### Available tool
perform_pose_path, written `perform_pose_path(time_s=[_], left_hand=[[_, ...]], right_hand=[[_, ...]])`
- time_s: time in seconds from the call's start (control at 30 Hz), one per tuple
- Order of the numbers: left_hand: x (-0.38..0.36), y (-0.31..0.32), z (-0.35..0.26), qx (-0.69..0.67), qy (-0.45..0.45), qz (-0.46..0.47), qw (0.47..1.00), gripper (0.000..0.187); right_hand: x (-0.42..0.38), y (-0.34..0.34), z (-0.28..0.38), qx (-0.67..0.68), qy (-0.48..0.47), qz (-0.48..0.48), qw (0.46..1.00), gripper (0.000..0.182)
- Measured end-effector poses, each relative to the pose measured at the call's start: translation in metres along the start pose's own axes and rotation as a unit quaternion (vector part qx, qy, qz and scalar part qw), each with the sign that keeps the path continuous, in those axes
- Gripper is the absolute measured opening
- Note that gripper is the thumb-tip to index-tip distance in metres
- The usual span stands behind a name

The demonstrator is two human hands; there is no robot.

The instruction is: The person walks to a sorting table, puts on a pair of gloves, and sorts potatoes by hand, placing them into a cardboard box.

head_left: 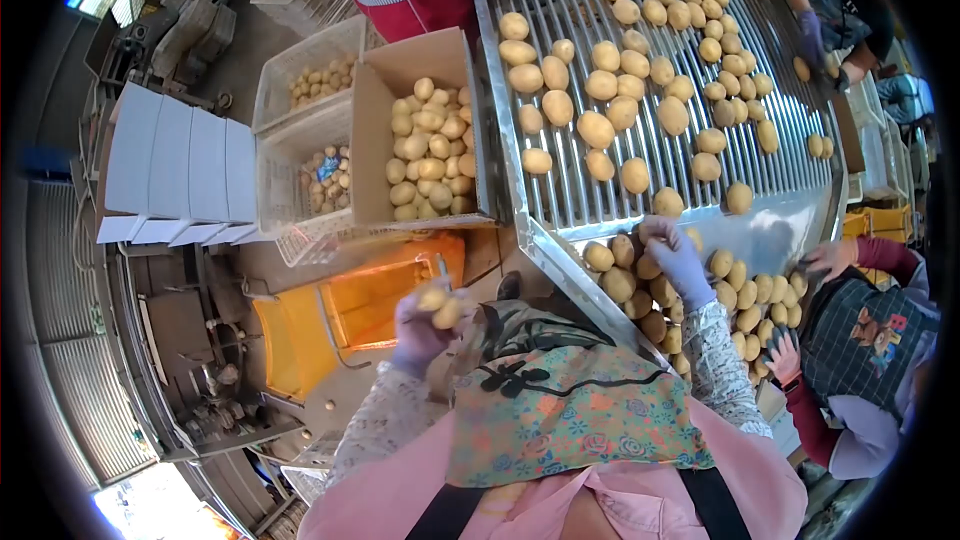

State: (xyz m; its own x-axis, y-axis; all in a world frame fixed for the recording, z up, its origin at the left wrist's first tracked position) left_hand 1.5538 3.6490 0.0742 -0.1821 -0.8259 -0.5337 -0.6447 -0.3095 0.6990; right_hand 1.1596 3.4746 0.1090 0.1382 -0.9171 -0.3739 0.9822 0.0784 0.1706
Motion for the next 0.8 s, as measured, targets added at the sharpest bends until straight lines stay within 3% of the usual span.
perform_pose_path(time_s=[0.07, 0.1, 0.17, 0.2, 0.23, 0.27, 0.3, 0.33, 0.4, 0.43, 0.5, 0.57, 0.6, 0.63, 0.7, 0.73, 0.77, 0.8], left_hand=[[-0.021, -0.035, 0.003, -0.019, 0.007, -0.035, 0.999, 0.062], [-0.030, -0.062, 0.013, -0.022, -0.009, -0.111, 0.993, 0.056], [-0.045, -0.112, 0.030, -0.028, -0.038, -0.259, 0.965, 0.043], [-0.051, -0.131, 0.036, -0.031, -0.053, -0.332, 0.941, 0.037], [-0.026, -0.111, 0.028, 0.047, 0.011, -0.189, 0.981, 0.030], [-0.006, -0.080, 0.024, 0.128, 0.080, -0.047, 0.987, 0.024], [0.018, -0.073, 0.014, 0.466, 0.143, -0.116, 0.865, 0.022], [0.027, 0.008, 0.012, 0.209, 0.113, -0.108, 0.965, 0.029], [0.052, 0.099, 0.010, 0.340, 0.128, -0.014, 0.931, 0.031], [0.075, 0.112, 0.029, 0.401, 0.098, -0.002, 0.911, 0.031], [0.080, 0.170, 0.029, 0.522, 0.083, 0.051, 0.848, 0.034], [0.096, 0.199, 0.042, 0.571, 0.222, 0.111, 0.782, 0.037], [0.100, 0.195, 0.061, 0.575, 0.130, 0.120, 0.799, 0.038], [0.101, 0.195, 0.060, 0.572, 0.136, 0.116, 0.800, 0.038], [0.103, 0.187, 0.080, 0.460, 0.086, 0.149, 0.871, 0.038], [0.116, 0.171, 0.091, 0.481, 0.085, 0.132, 0.863, 0.038], [0.112, 0.173, 0.086, 0.479, 0.087, 0.134, 0.863, 0.038], [0.105, 0.167, 0.072, 0.375, 0.066, 0.101, 0.919, 0.040]], right_hand=[[-0.016, 0.019, 0.008, -0.157, -0.055, 0.037, 0.985, 0.031], [-0.018, 0.029, 0.012, -0.155, -0.057, 0.036, 0.986, 0.031], [-0.018, 0.062, 0.009, -0.484, -0.009, 0.073, 0.872, 0.038], [-0.020, 0.076, 0.018, -0.530, 0.037, 0.063, 0.845, 0.042], [-0.011, 0.075, 0.013, -0.526, 0.032, 0.065, 0.847, 0.042], [0.003, 0.074, -0.008, -0.554, 0.059, 0.085, 0.826, 0.049], [0.017, 0.075, -0.025, -0.582, 0.081, 0.108, 0.802, 0.061], [0.026, 0.077, -0.027, -0.596, 0.050, 0.125, 0.791, 0.058], [0.025, 0.084, -0.030, -0.607, 0.024, 0.189, 0.772, 0.055], [0.015, 0.094, -0.025, -0.616, -0.053, 0.237, 0.749, 0.055], [-0.009, 0.107, 0.003, -0.635, -0.077, 0.185, 0.746, 0.054], [-0.002, 0.098, -0.012, -0.657, -0.012, 0.127, 0.743, 0.054], [0.000, 0.098, -0.010, -0.661, -0.019, 0.131, 0.738, 0.054], [0.000, 0.103, -0.009, -0.658, -0.040, 0.153, 0.736, 0.050], [0.004, 0.095, -0.017, -0.656, -0.062, 0.175, 0.732, 0.045], [0.018, 0.063, -0.038, -0.495, 0.007, 0.163, 0.853, 0.050], [0.027, 0.043, -0.051, -0.313, 0.075, 0.144, 0.936, 0.055], [0.013, 0.062, -0.029, -0.109, 0.118, 0.129, 0.979, 0.056]])
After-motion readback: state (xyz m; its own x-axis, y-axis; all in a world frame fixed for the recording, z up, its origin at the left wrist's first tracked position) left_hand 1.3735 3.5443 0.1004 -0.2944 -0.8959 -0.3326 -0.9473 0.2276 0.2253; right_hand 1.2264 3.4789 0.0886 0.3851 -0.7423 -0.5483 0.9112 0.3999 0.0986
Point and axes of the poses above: each hand's wrist, its own x-axis towards the middle knuckle, its own y-axis out of the palm, z = x × y, the point moved 10 cm from there along x, towards the middle knuckle, and after that the axes turned 14 degrees about x, right-handed, at the moved point
